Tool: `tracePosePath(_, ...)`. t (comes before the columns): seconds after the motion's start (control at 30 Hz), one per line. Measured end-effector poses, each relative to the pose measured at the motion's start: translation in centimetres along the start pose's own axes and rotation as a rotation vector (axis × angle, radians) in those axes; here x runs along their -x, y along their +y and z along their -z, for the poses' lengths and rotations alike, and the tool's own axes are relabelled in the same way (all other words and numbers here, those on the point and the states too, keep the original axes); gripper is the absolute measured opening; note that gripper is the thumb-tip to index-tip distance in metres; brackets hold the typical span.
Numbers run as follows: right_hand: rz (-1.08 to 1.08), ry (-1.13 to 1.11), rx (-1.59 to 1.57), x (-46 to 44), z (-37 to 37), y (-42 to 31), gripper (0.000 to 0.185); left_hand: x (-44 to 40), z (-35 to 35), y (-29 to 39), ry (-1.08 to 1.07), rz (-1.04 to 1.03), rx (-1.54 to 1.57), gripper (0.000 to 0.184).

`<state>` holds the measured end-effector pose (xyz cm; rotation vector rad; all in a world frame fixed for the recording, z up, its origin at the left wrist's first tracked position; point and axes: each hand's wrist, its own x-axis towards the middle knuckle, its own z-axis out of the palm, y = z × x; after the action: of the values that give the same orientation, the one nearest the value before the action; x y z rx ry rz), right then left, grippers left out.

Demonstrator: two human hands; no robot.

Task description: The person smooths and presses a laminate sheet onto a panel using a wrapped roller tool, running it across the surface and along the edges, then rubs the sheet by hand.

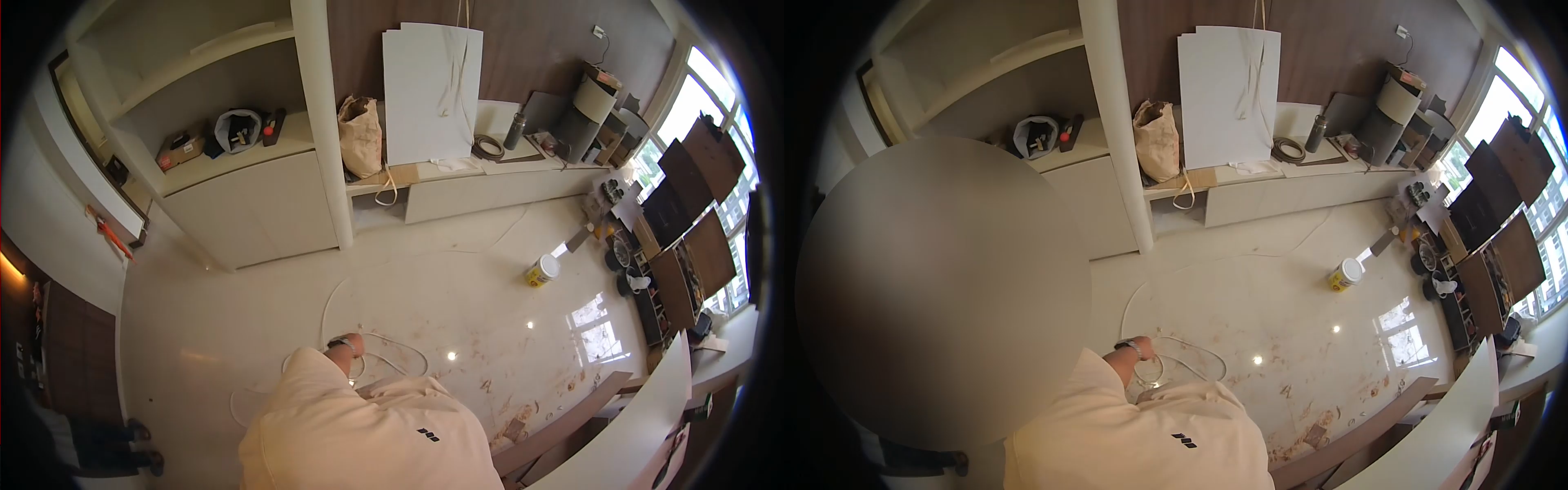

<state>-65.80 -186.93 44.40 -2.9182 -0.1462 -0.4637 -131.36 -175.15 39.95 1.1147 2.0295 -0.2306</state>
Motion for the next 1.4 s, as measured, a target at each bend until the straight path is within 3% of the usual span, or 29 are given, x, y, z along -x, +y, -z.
tracePosePath(0.1, 0.006, 0.006, 0.006, -1.0, 0.0, 0.5, 0.083, 3.1, 1.7, -0.5, -0.007, 0.013, -0.031, 0.036)
tracePosePath(0.13, 0.007, 0.01, 0.008, -1.5, 0.0, 0.8, 0.083, 2.0, 0.0, -0.8, 0.106, 0.02, 0.0, 0.026)
tracePosePath(0.33, -0.039, 0.028, 0.039, -6.0, 0.3, 3.7, 0.083, 3.8, -5.3, 6.9, -0.164, -0.181, -0.168, 0.039)
tracePosePath(0.4, -0.122, 0.023, 0.105, -7.8, 0.6, 5.7, 0.083, 2.4, -9.9, 8.6, -0.13, -0.442, -0.25, 0.045)
tracePosePath(0.47, -0.224, -0.026, 0.182, -9.0, 0.7, 7.2, 0.084, 5.8, -10.2, 11.5, -0.091, -0.652, -0.178, 0.05)
tracePosePath(0.53, -0.296, -0.121, 0.212, -9.3, 1.1, 7.3, 0.084, 8.5, -9.5, 14.3, -0.216, -0.632, -0.237, 0.061)
tracePosePath(0.67, -0.216, -0.35, 0.105, -8.7, 5.9, 5.9, 0.088, 8.4, -10.5, 12.7, -0.219, -0.665, -0.276, 0.062)
tracePosePath(0.77, -0.054, -0.444, 0.032, -8.4, 6.8, 6.1, 0.087, 7.2, -9.9, 10.5, -0.269, -0.574, -0.486, 0.061)
tracePosePath(0.87, 0.285, -0.514, -0.057, -7.7, 7.2, 7.1, 0.088, 5.6, -8.8, 8.3, -0.316, -0.486, -0.661, 0.06)
tracePosePath(0.97, 0.452, -0.616, -0.168, -6.9, 8.7, 6.2, 0.09, 4.8, -8.0, 7.7, -0.32, -0.49, -0.675, 0.06)
tracePosePath(1.17, 0.436, -0.175, -0.398, -10.0, 13.0, 0.0, 0.091, 3.3, -7.1, 10.7, -0.276, -0.61, -0.555, 0.059)
tracePosePath(1.2, 0.392, -0.185, -0.375, -10.5, 12.5, -0.5, 0.089, 3.0, -6.8, 11.8, -0.269, -0.642, -0.528, 0.059)
tracePosePath(1.3, 0.319, -0.487, -0.186, -8.9, 7.0, 1.2, 0.089, 1.9, -5.8, 14.5, -0.252, -0.717, -0.436, 0.058)
tracePosePath(1.4, 0.278, -0.511, -0.091, -9.3, 6.5, 0.3, 0.092, 0.3, -3.9, 17.2, -0.215, -0.742, -0.336, 0.056)
